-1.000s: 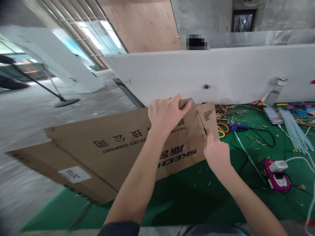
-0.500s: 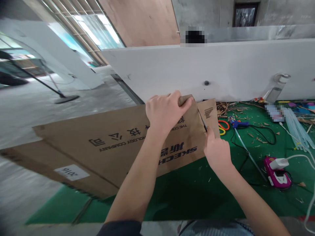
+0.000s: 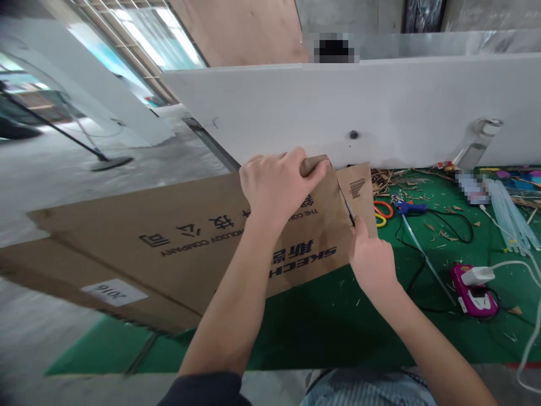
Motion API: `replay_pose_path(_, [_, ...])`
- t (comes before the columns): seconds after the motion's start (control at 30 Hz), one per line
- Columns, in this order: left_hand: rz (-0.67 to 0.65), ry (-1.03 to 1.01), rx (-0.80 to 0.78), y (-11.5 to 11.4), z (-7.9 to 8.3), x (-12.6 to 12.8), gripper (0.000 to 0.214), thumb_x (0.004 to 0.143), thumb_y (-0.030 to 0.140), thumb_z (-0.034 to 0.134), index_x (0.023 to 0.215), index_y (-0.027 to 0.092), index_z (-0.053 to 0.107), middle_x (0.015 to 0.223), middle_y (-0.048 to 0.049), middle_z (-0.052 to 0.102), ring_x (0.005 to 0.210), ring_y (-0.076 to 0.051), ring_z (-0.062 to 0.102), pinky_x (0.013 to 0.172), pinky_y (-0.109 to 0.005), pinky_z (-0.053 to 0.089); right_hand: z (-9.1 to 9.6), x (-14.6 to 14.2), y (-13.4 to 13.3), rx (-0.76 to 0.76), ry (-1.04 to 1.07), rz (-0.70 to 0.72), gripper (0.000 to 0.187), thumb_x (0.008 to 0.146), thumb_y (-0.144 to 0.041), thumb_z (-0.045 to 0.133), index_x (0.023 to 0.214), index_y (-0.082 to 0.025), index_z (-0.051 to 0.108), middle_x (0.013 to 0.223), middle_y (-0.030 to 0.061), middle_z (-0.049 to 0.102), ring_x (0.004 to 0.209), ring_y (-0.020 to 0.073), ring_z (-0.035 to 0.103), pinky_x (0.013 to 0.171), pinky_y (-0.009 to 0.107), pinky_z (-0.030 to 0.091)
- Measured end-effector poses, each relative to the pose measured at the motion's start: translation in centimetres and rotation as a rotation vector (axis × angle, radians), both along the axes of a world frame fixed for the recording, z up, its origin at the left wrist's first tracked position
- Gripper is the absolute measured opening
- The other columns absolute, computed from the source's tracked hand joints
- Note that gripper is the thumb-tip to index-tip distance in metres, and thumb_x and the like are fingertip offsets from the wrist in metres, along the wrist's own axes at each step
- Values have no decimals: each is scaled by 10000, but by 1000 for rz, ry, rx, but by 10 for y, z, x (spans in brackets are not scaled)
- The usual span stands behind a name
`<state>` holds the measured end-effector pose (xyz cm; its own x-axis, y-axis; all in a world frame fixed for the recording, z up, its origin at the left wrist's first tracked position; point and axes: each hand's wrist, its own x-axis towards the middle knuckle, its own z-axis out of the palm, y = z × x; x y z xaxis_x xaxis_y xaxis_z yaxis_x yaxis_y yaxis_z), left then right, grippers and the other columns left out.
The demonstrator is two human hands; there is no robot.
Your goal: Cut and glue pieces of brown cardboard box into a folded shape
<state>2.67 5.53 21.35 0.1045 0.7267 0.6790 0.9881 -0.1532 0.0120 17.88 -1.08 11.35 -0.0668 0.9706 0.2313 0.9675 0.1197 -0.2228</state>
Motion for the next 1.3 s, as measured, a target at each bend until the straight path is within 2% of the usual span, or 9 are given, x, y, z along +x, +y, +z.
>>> replay_pose_path(0.1, [11, 39, 24, -2, 0, 0, 514, 907, 588, 325, 716, 192, 590, 544, -56, 549, 541, -172, 501, 625, -334, 345, -6, 1, -5, 8, 9, 7, 454, 980, -287, 242, 1360, -94, 399, 586, 45, 604, 516, 183, 598, 475, 245, 284])
replay_pose_path(0.27, [4, 64, 55, -5, 0, 1, 501, 914, 567, 331, 690, 193, 576, 516, -48, 537, 515, -156, 482, 594, -319, 335, 22, -5, 8, 14, 2, 26, 428, 972, -267, 248, 1326, -106, 426, 604, 49, 607, 506, 179, 584, 462, 248, 272])
replay_pose_path(0.33, [2, 61, 52, -7, 0, 2, 502, 916, 564, 329, 689, 193, 581, 519, -51, 543, 522, -162, 493, 596, -321, 337, 24, -6, 11, 36, -2, 32, 420, 967, -256, 250, 1311, -106, 437, 611, 53, 612, 514, 181, 584, 463, 247, 276])
replay_pose_path(0.57, [-6, 73, 53, -16, 5, 4, 500, 920, 551, 339, 690, 189, 595, 531, -62, 564, 539, -186, 526, 598, -329, 328, -21, 5, -10, 162, 78, 49, 445, 970, -265, 246, 1284, -70, 495, 530, 29, 574, 428, 137, 526, 446, 226, 257])
replay_pose_path(0.63, [2, 94, 63, -17, 6, 5, 499, 926, 539, 336, 674, 188, 586, 508, -53, 553, 513, -176, 510, 583, -323, 315, -20, 5, -10, 171, 98, 63, 444, 973, -270, 248, 1277, -73, 507, 532, 29, 578, 416, 133, 512, 443, 225, 252])
replay_pose_path(0.83, [6, 126, 97, -11, 4, 1, 492, 929, 528, 344, 634, 194, 552, 475, -32, 543, 485, -160, 500, 567, -313, 306, 1, 1, 11, 148, 91, 82, 447, 971, -259, 275, 1328, -83, 478, 511, 21, 565, 403, 129, 492, 439, 222, 216])
replay_pose_path(1.07, [-20, 102, 95, -11, 4, 0, 472, 924, 515, 371, 640, 194, 568, 490, -39, 560, 509, -174, 527, 584, -322, 318, -39, 5, 3, 242, 108, 105, 450, 973, -250, 261, 1297, -35, 487, 533, 33, 585, 412, 137, 527, 424, 219, 235])
replay_pose_path(1.13, [-20, 96, 109, -11, 4, 0, 465, 923, 503, 380, 631, 193, 565, 479, -35, 549, 499, -170, 519, 579, -318, 313, -36, 3, 5, 236, 124, 113, 454, 975, -253, 254, 1306, -33, 475, 539, 37, 589, 428, 146, 544, 423, 221, 249])
replay_pose_path(1.3, [-28, 60, 157, -6, 2, 0, 445, 899, 496, 435, 588, 195, 537, 437, -14, 506, 448, -146, 464, 558, -307, 289, -9, -2, 20, 208, 137, 128, 455, 968, -260, 260, 1347, -79, 435, 532, 23, 584, 398, 138, 518, 404, 221, 219])
